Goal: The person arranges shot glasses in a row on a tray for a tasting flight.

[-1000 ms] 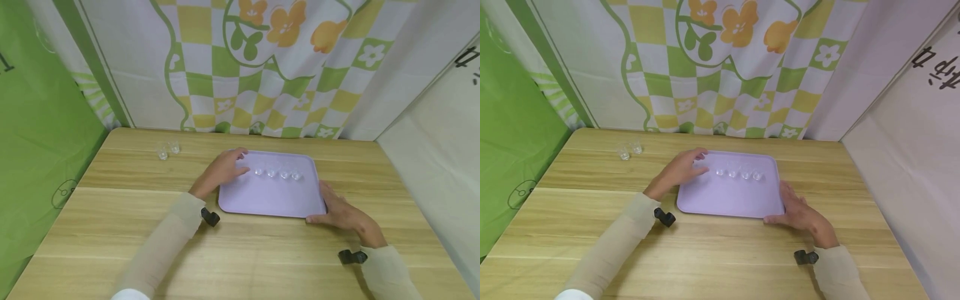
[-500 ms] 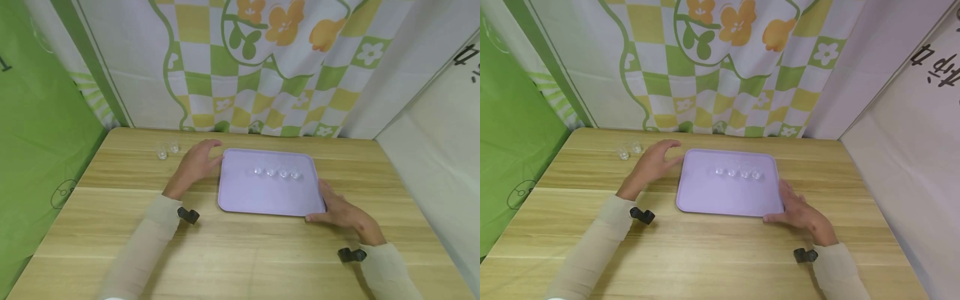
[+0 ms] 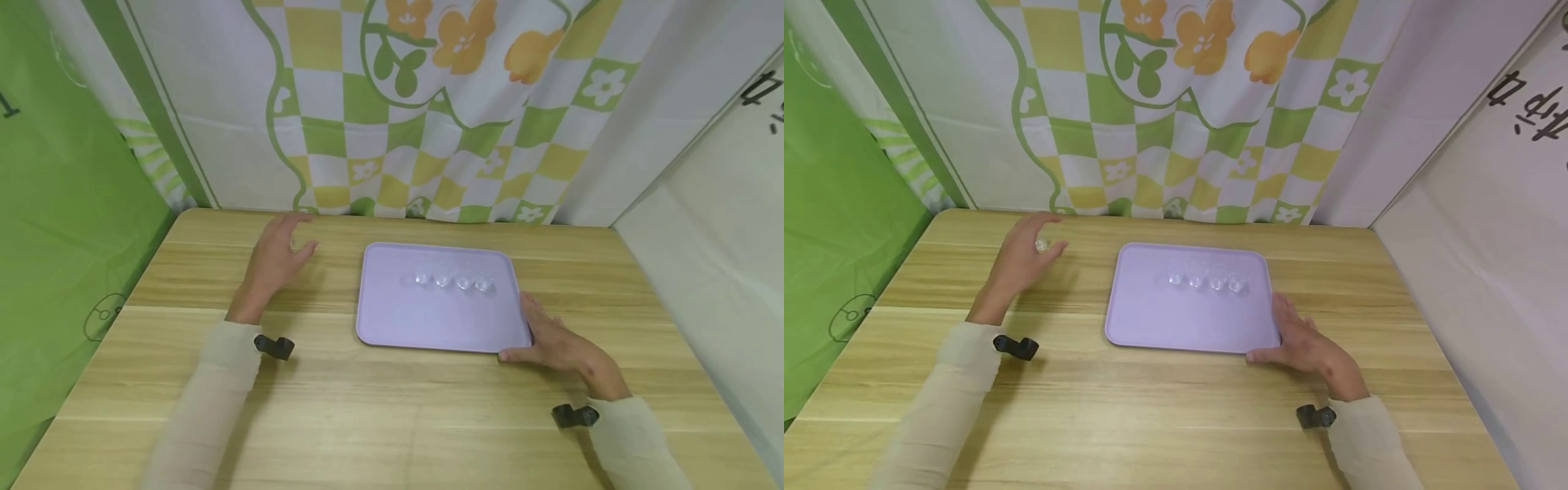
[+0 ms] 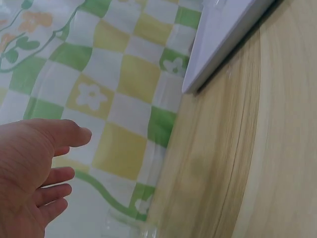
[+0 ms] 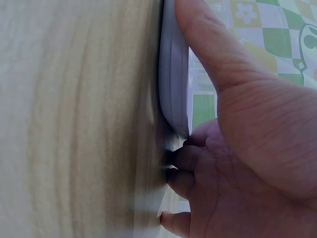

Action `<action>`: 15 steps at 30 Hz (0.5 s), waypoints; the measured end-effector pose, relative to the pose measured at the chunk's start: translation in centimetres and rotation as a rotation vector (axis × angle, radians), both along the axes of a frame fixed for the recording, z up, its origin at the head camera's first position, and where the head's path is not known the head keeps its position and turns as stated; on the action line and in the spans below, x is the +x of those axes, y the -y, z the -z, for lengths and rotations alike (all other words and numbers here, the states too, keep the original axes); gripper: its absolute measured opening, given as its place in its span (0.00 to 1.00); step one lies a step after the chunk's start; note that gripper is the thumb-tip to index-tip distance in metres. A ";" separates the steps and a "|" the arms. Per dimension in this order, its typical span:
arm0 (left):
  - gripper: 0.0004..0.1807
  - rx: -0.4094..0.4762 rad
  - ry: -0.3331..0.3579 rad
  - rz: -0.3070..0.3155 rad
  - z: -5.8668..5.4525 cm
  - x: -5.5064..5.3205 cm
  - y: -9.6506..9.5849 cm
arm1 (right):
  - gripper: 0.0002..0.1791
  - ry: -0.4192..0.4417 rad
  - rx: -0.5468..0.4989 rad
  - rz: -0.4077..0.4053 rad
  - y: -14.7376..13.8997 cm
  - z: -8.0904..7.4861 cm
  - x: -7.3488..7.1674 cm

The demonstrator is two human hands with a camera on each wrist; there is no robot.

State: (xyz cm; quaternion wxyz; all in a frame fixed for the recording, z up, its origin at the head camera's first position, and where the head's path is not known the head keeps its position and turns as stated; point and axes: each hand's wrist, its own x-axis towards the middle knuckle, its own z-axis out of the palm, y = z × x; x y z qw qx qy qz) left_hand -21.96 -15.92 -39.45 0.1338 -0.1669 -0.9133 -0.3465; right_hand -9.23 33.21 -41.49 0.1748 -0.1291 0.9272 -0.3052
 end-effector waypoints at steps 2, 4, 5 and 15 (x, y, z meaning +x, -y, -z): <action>0.26 0.002 0.002 -0.018 0.1 -0.1 0.7 | 0.71 -0.001 0.003 0.003 0.0 0.0 0.0; 0.27 0.003 0.004 -0.035 0.2 -0.2 1.3 | 0.71 -0.003 0.006 0.005 -0.1 0.0 0.0; 0.28 0.003 0.004 -0.043 0.3 -0.3 1.6 | 0.71 -0.004 0.005 0.005 0.0 0.0 0.0; 0.30 -0.002 0.077 -0.144 1.3 -0.7 4.3 | 0.72 -0.003 0.000 0.006 0.0 -0.1 0.0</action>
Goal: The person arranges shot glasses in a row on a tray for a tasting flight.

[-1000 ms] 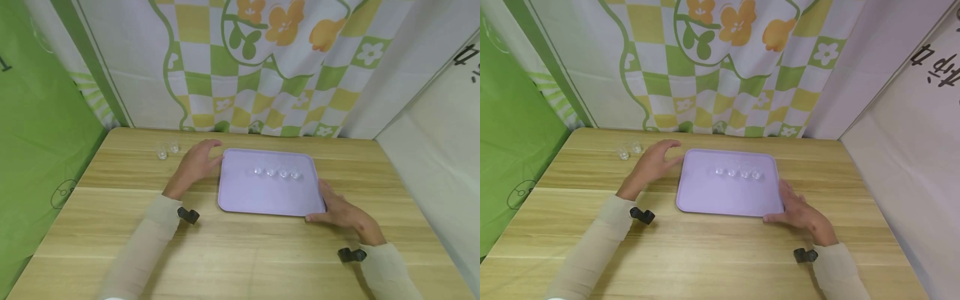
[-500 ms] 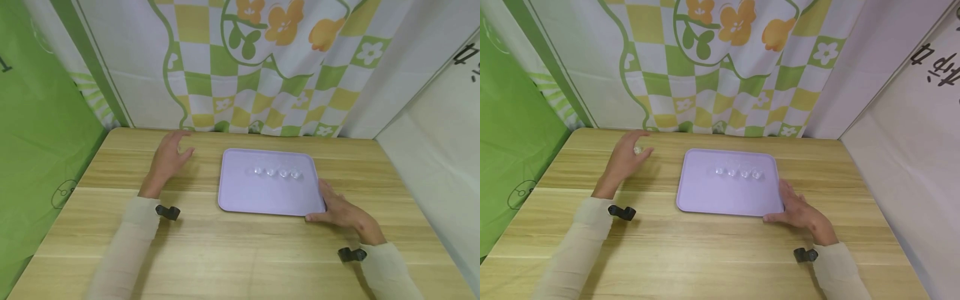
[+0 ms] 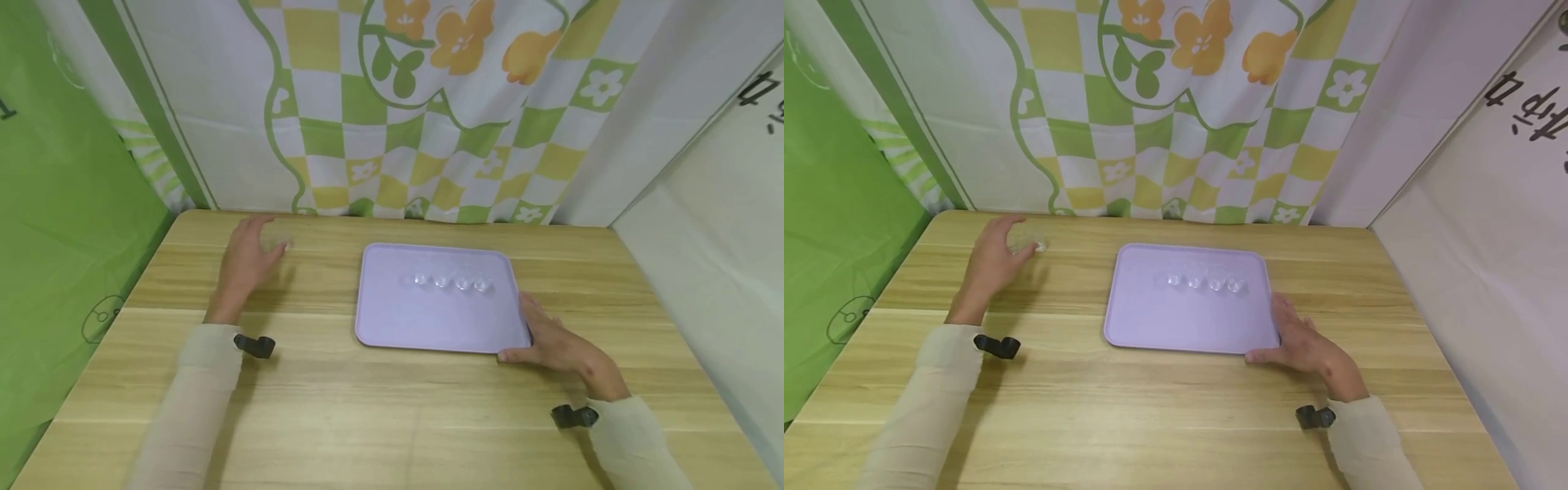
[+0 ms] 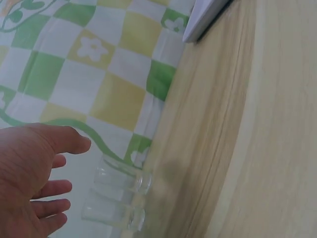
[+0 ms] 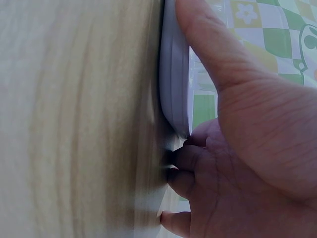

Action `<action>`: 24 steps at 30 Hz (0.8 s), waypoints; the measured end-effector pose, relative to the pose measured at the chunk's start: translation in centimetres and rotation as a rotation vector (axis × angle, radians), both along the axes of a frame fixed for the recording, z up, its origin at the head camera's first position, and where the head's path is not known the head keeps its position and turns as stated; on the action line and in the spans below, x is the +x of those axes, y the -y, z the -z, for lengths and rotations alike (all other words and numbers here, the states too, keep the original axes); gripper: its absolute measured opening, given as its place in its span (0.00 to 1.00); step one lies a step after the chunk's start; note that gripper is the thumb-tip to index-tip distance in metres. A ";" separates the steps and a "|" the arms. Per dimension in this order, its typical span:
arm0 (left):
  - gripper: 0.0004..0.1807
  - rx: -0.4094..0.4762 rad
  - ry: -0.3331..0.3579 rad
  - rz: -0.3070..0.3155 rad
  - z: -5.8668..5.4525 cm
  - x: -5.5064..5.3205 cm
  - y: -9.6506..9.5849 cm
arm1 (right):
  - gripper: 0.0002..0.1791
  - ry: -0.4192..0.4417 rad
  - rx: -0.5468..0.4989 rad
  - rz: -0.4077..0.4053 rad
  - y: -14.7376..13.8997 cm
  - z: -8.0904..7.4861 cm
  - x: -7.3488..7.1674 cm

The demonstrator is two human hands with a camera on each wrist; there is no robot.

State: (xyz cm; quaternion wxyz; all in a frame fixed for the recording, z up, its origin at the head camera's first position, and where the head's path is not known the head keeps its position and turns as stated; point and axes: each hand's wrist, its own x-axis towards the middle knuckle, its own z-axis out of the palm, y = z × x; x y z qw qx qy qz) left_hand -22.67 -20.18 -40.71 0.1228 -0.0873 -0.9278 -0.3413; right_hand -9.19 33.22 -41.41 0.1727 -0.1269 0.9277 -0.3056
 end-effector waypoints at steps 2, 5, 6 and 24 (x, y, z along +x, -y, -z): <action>0.31 -0.001 0.026 -0.021 0.1 -0.1 0.4 | 0.72 -0.001 0.000 0.001 0.0 0.0 0.0; 0.34 0.000 0.068 -0.043 0.5 -0.3 0.9 | 0.72 -0.002 0.000 0.001 -0.1 0.0 0.0; 0.35 0.002 0.083 -0.048 0.6 -0.4 1.1 | 0.71 -0.003 0.000 0.000 -0.1 0.0 0.0; 0.38 0.041 0.234 -0.109 2.0 -0.7 2.1 | 0.71 -0.001 -0.006 -0.007 0.1 -0.1 0.0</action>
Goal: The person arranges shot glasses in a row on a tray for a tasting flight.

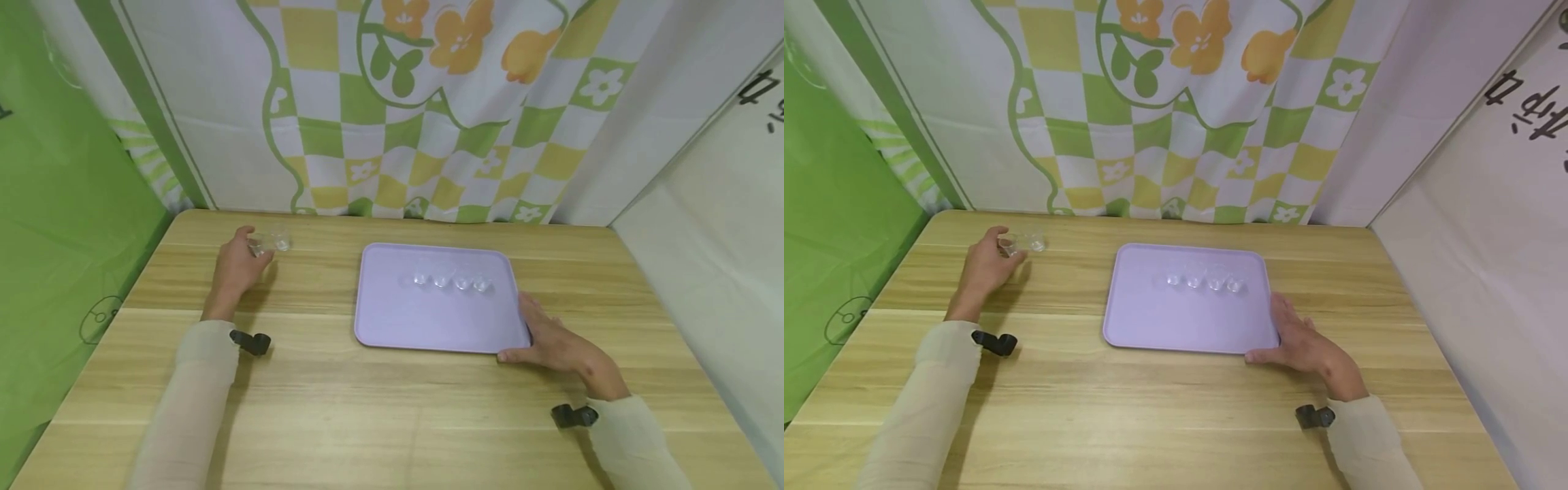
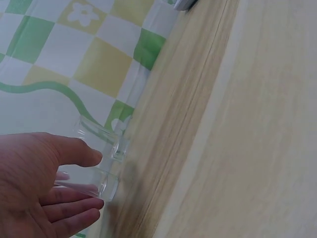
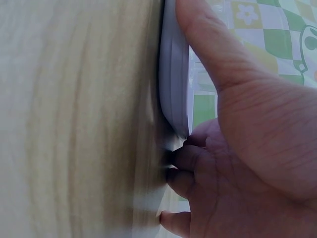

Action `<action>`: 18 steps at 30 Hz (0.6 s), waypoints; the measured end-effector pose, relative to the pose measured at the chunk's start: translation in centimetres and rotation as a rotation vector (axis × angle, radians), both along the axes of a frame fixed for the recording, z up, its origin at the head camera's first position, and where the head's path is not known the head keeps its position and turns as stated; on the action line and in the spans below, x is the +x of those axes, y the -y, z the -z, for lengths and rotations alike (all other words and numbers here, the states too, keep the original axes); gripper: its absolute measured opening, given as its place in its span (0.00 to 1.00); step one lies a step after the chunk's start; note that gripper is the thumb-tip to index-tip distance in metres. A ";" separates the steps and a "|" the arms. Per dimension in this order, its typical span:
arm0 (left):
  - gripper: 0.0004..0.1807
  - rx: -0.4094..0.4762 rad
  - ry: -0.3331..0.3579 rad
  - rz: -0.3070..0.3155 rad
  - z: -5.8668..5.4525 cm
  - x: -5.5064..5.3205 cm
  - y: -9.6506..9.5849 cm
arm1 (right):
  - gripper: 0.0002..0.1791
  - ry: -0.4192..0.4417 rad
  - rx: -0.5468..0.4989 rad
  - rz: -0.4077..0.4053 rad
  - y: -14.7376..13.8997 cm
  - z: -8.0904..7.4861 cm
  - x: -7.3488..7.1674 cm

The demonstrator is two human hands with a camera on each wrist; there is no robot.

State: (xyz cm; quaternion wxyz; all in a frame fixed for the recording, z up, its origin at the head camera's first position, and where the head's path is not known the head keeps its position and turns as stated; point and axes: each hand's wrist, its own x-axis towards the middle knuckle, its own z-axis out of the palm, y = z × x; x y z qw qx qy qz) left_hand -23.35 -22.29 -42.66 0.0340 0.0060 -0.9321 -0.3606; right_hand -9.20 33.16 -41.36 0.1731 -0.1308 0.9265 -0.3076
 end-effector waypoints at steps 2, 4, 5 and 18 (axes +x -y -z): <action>0.37 0.006 0.001 -0.001 0.1 0.0 0.0 | 0.71 -0.001 0.003 0.001 0.0 0.0 0.0; 0.36 0.012 0.004 -0.003 0.2 0.1 0.0 | 0.71 -0.003 0.008 0.000 0.0 0.0 0.0; 0.35 0.014 0.005 -0.004 0.2 0.1 0.0 | 0.71 -0.004 0.010 0.000 0.0 0.0 0.0; 0.28 0.034 -0.006 -0.010 0.4 0.1 0.2 | 0.71 -0.005 0.006 0.004 0.0 0.0 0.0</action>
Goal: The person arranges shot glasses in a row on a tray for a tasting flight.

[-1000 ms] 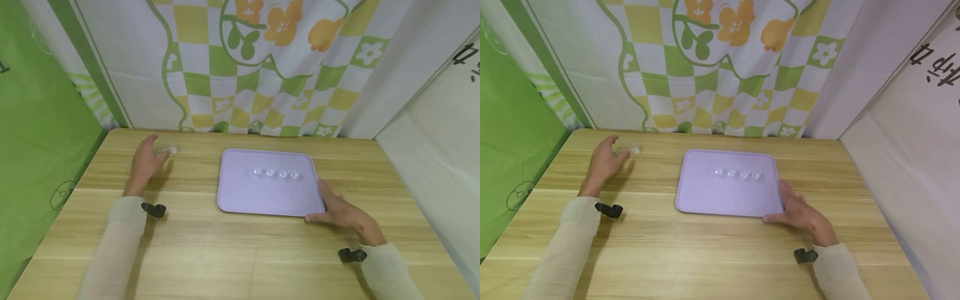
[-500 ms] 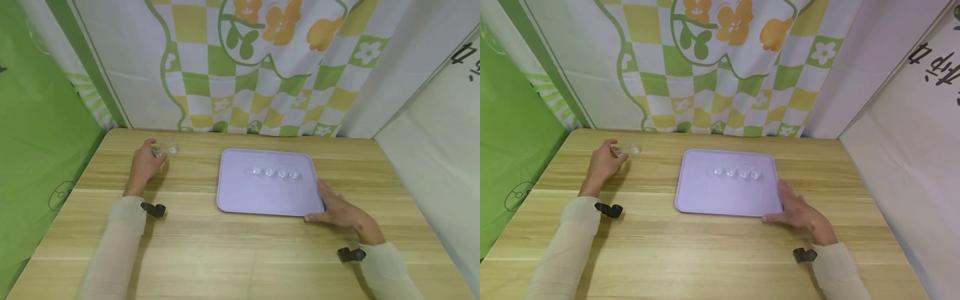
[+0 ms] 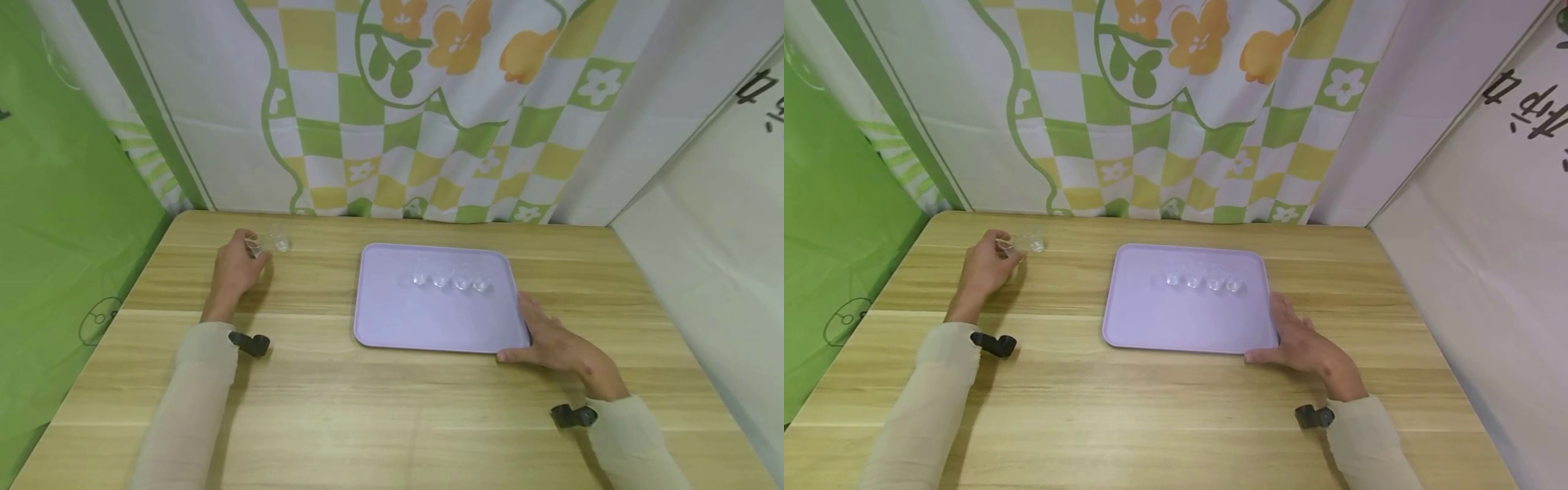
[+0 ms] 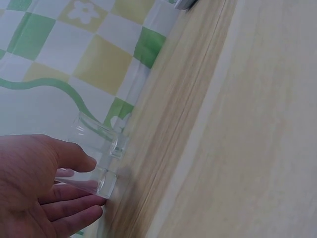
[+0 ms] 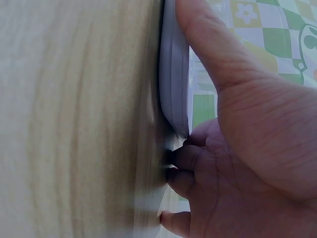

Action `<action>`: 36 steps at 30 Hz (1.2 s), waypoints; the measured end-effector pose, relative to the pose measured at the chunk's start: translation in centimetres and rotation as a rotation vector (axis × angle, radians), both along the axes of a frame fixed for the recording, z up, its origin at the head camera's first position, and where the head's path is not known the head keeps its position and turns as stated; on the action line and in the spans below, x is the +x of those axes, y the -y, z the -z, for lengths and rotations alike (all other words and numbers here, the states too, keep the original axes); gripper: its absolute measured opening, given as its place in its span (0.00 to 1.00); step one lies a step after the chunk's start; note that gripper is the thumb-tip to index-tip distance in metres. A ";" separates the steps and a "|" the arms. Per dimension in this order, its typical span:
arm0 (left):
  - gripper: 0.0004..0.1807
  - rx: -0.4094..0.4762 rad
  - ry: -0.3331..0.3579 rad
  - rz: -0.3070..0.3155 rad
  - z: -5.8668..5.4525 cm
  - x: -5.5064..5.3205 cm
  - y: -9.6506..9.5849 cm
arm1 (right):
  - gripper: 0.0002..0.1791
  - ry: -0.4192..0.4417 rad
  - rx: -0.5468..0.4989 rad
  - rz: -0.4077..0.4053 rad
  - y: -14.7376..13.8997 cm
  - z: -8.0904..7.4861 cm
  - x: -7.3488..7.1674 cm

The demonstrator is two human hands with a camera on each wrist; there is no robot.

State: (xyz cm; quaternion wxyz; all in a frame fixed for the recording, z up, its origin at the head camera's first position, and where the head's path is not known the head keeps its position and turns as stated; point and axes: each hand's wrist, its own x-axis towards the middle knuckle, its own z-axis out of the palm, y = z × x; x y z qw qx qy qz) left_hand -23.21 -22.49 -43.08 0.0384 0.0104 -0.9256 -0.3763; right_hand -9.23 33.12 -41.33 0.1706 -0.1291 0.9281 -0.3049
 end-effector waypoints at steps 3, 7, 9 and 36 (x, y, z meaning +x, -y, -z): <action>0.26 0.003 -0.004 0.001 0.0 0.1 0.0 | 0.71 -0.003 -0.005 -0.001 0.0 0.0 0.0; 0.25 0.003 -0.013 0.011 -0.1 0.3 -0.1 | 0.71 -0.001 0.000 -0.001 0.0 0.0 0.0; 0.25 0.006 -0.016 0.018 0.0 0.5 -0.2 | 0.71 0.002 0.003 -0.001 0.0 0.0 0.0; 0.20 0.010 -0.148 0.186 -2.2 1.5 -6.0 | 0.72 0.014 0.023 0.010 0.0 0.0 -0.1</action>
